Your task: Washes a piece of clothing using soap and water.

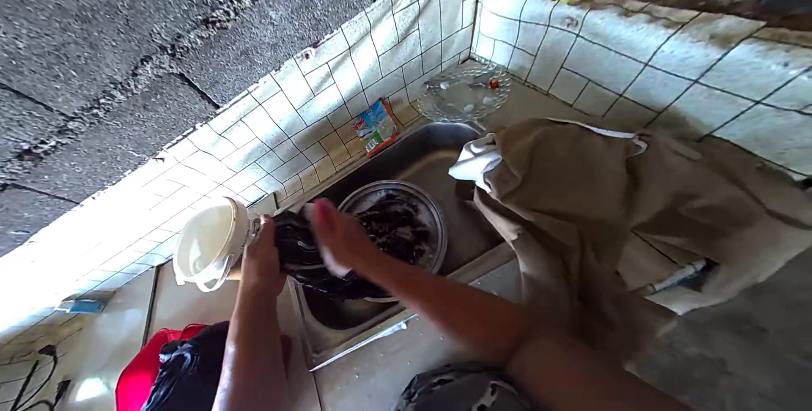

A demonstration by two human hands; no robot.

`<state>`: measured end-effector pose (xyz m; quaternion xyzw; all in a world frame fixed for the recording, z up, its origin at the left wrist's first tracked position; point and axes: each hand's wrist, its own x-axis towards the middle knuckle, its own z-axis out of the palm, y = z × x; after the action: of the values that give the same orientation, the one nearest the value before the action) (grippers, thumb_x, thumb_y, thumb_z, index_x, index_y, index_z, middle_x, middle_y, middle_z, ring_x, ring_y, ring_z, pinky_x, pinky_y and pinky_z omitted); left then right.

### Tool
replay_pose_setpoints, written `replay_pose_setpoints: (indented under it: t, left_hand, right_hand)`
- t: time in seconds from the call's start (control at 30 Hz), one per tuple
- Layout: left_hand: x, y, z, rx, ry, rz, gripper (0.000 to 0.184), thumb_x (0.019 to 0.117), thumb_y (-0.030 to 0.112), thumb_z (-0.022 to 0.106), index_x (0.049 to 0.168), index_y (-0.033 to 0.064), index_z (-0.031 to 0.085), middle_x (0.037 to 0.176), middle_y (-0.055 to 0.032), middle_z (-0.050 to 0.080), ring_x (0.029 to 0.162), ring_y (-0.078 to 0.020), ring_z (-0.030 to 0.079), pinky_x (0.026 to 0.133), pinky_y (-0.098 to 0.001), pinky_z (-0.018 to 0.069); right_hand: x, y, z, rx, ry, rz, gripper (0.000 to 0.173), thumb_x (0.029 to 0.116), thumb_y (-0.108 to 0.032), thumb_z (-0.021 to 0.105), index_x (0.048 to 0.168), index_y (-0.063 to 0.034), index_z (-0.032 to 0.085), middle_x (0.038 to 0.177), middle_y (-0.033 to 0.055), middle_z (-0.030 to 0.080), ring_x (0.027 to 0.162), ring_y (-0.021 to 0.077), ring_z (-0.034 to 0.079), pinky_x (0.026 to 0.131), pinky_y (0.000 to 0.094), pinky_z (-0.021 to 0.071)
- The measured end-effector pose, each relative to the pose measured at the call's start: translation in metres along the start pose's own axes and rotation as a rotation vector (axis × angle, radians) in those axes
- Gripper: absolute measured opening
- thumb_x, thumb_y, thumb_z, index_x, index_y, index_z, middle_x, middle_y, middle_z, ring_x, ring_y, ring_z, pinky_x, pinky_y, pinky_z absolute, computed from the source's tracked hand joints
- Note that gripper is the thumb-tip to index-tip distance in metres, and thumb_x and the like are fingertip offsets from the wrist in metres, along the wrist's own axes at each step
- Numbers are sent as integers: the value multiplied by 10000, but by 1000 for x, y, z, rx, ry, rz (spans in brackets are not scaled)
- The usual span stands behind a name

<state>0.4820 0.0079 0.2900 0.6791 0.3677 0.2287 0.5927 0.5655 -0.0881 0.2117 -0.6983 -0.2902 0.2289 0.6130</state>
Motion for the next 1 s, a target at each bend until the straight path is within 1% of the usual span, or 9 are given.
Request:
replay_pose_setpoints:
  t: [0.13, 0.23, 0.3, 0.47, 0.6, 0.73, 0.8, 0.9, 1.0]
  left_hand:
    - [-22, 36, 5, 29, 23, 156, 470, 1125, 401, 249, 993, 138, 616, 773, 48, 684, 712, -65, 683, 658, -290, 599]
    - [-27, 52, -14, -118, 69, 225, 505, 1125, 400, 216, 973, 161, 634, 786, 46, 720, 743, -76, 713, 686, -308, 622]
    - [-20, 42, -25, -159, 103, 215, 504, 1127, 393, 193, 1000, 149, 616, 810, 41, 728, 773, -77, 722, 718, -313, 628]
    - [-8, 9, 0, 6, 31, 62, 462, 1133, 357, 225, 1077, 85, 595, 825, 15, 685, 768, -85, 687, 720, -319, 602]
    - [-26, 39, -2, 1, 44, 219, 436, 1126, 357, 275, 978, 139, 622, 790, 50, 701, 743, -68, 699, 693, -300, 613]
    - [-23, 42, -28, -124, 83, 269, 510, 1122, 386, 202, 996, 148, 634, 843, 36, 738, 807, -92, 728, 747, -333, 630]
    - [-15, 29, -28, -88, 136, 206, 475, 1126, 388, 203, 1049, 142, 602, 847, 55, 716, 810, -68, 712, 757, -318, 619]
    - [-6, 5, -2, -33, 94, 87, 449, 1131, 363, 227, 1067, 110, 593, 824, 44, 683, 780, -65, 685, 732, -309, 602]
    - [-9, 15, 5, -69, 20, 153, 467, 1131, 354, 237, 1008, 97, 607, 780, 16, 690, 734, -95, 690, 690, -317, 604]
  right_hand:
    - [2, 42, 32, -159, -82, 51, 569, 1097, -308, 422, 1629, -144, 303, 1454, 310, 507, 1238, 456, 586, 1021, 580, 502]
    - [10, 123, -9, -449, -118, 326, 543, 1107, -373, 362, 1592, -127, 376, 1508, 283, 483, 1320, 473, 544, 1065, 620, 470]
    - [13, 121, -36, -485, -149, 457, 549, 1109, -347, 363, 1591, -83, 356, 1529, 317, 430, 1350, 496, 502, 1081, 629, 441]
    - [3, -2, 5, 11, 23, -37, 471, 1101, -294, 455, 1475, -10, 487, 1161, 289, 671, 1039, 387, 683, 937, 529, 548]
    - [0, 57, 23, -224, -151, 124, 550, 1102, -339, 412, 1620, -172, 335, 1484, 302, 482, 1236, 454, 594, 1018, 587, 505]
    - [14, 129, -37, -509, -178, 406, 538, 1117, -331, 339, 1568, -41, 383, 1524, 299, 455, 1373, 483, 490, 1097, 648, 417]
    - [20, 96, -46, -411, -110, 368, 488, 1105, -303, 385, 1495, -25, 479, 1450, 282, 534, 1337, 452, 529, 1081, 611, 445]
    - [14, 4, -11, -36, 11, 43, 447, 1109, -304, 431, 1457, -32, 500, 1136, 275, 683, 1034, 406, 684, 918, 568, 548]
    - [-1, -2, 23, -42, -98, -6, 546, 1107, -329, 418, 1618, -155, 335, 1354, 304, 576, 1136, 433, 639, 958, 558, 532]
